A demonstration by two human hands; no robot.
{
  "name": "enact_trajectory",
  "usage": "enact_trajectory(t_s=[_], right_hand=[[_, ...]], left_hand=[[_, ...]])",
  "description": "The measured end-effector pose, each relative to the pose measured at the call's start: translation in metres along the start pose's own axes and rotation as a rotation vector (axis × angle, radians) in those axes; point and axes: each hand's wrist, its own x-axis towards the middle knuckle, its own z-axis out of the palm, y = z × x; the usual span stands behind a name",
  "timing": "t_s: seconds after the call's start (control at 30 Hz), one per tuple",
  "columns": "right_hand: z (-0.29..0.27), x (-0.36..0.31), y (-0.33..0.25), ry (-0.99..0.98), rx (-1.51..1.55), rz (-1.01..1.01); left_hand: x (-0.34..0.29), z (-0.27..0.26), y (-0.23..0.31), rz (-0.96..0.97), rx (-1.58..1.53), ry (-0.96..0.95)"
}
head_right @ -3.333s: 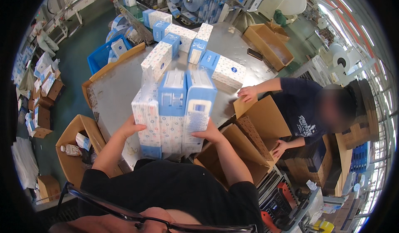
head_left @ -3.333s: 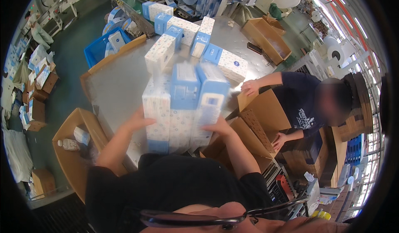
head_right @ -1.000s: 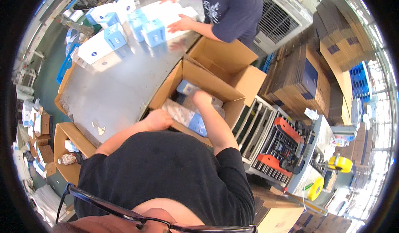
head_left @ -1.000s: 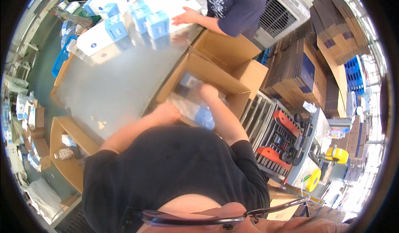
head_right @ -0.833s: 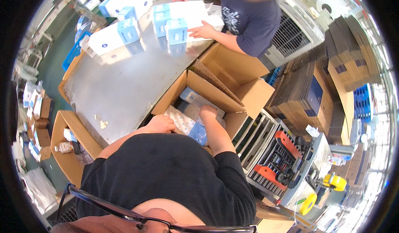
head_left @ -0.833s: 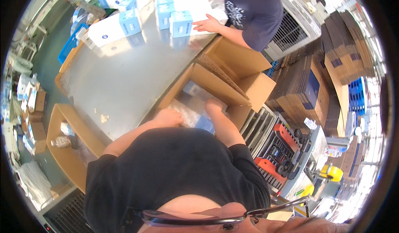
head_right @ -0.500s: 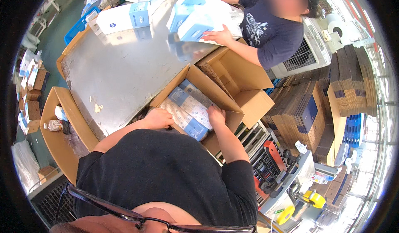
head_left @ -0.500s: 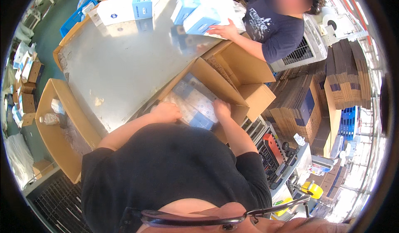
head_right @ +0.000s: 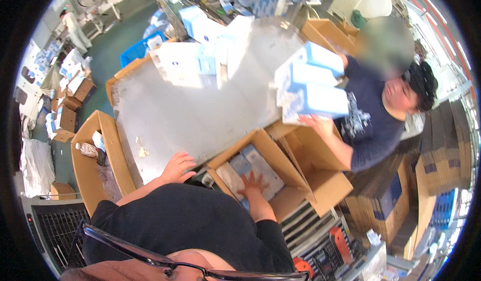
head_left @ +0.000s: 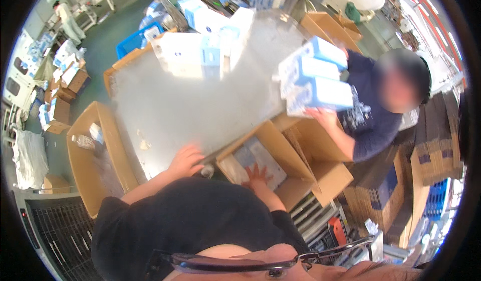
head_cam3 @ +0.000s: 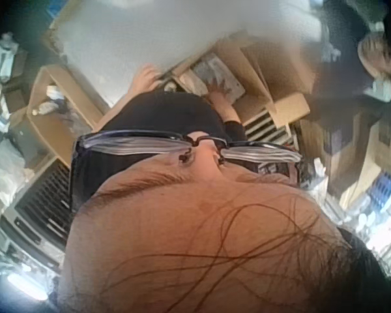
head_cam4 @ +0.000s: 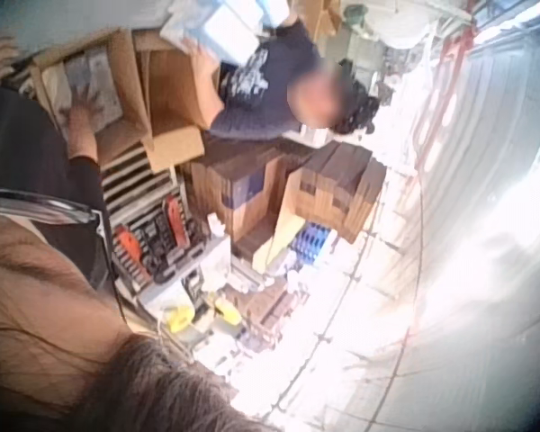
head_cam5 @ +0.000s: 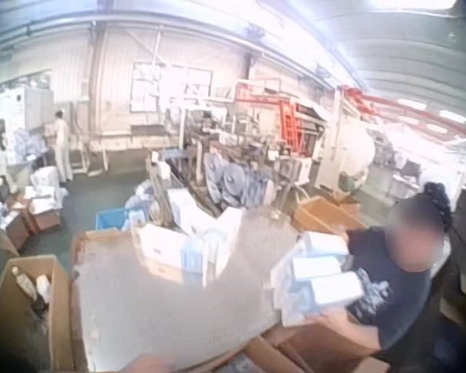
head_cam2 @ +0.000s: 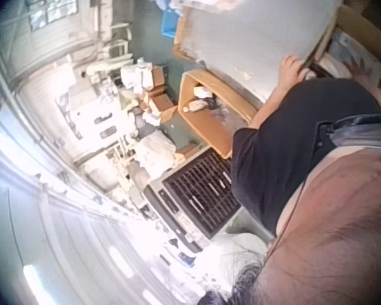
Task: The person packs wrapped products into cardboard boxes by hand, folds cardboard boxes, and moves the filled boxes onto a roller conveyor.
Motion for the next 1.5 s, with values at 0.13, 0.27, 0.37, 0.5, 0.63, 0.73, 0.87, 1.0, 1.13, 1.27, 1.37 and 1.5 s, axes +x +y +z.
enact_trajectory(t_s=[0.13, 0.27, 0.37, 0.5, 0.63, 0.73, 0.87, 1.0, 1.13, 1.27, 1.37, 1.5], right_hand=[[0.022, 0.013, -0.003, -0.006, 0.146, 0.151], [-0.002, 0.031, 0.003, -0.102, 0.073, 0.164], [-0.008, 0.042, 0.017, -0.078, 0.231, 0.054], [-0.093, 0.009, -0.015, 1.030, 0.648, 0.050], [-0.211, 0.004, -0.052, 1.398, 0.488, -0.240], [-0.296, 0.032, -0.087, 1.301, 0.373, -0.475], [-0.407, 0.103, -0.133, 1.161, 0.200, -0.677], [-0.510, 0.190, -0.179, 1.113, -0.117, -0.646], [-0.564, 0.239, -0.223, 1.000, -0.472, -0.534], [-0.585, 0.228, -0.267, 0.503, -0.383, -0.391], [-0.522, 0.203, -0.286, 0.499, -0.210, -0.517], [-0.483, 0.218, -0.289, 0.358, 0.107, -0.568]], left_hand=[[-0.035, -0.029, -0.055, -0.159, 0.088, -0.013], [-0.021, -0.058, -0.119, -0.343, 0.112, -0.056], [0.044, -0.062, -0.210, -0.287, 0.195, -0.009], [0.194, -0.102, -0.314, -0.173, 0.329, 0.026], [0.302, -0.123, -0.379, -0.160, 0.348, 0.049], [0.329, -0.133, -0.378, -0.187, 0.299, -0.140], [0.287, -0.113, -0.408, -0.045, 0.454, -0.056], [0.229, -0.149, -0.389, -0.200, 0.370, -0.191], [0.159, -0.206, -0.353, -0.466, 0.303, -0.364], [0.099, -0.236, -0.332, -0.756, -0.079, -0.502], [0.062, -0.208, -0.333, -0.997, -0.330, -0.190], [0.063, -0.161, -0.337, -0.807, -1.025, 0.396]])
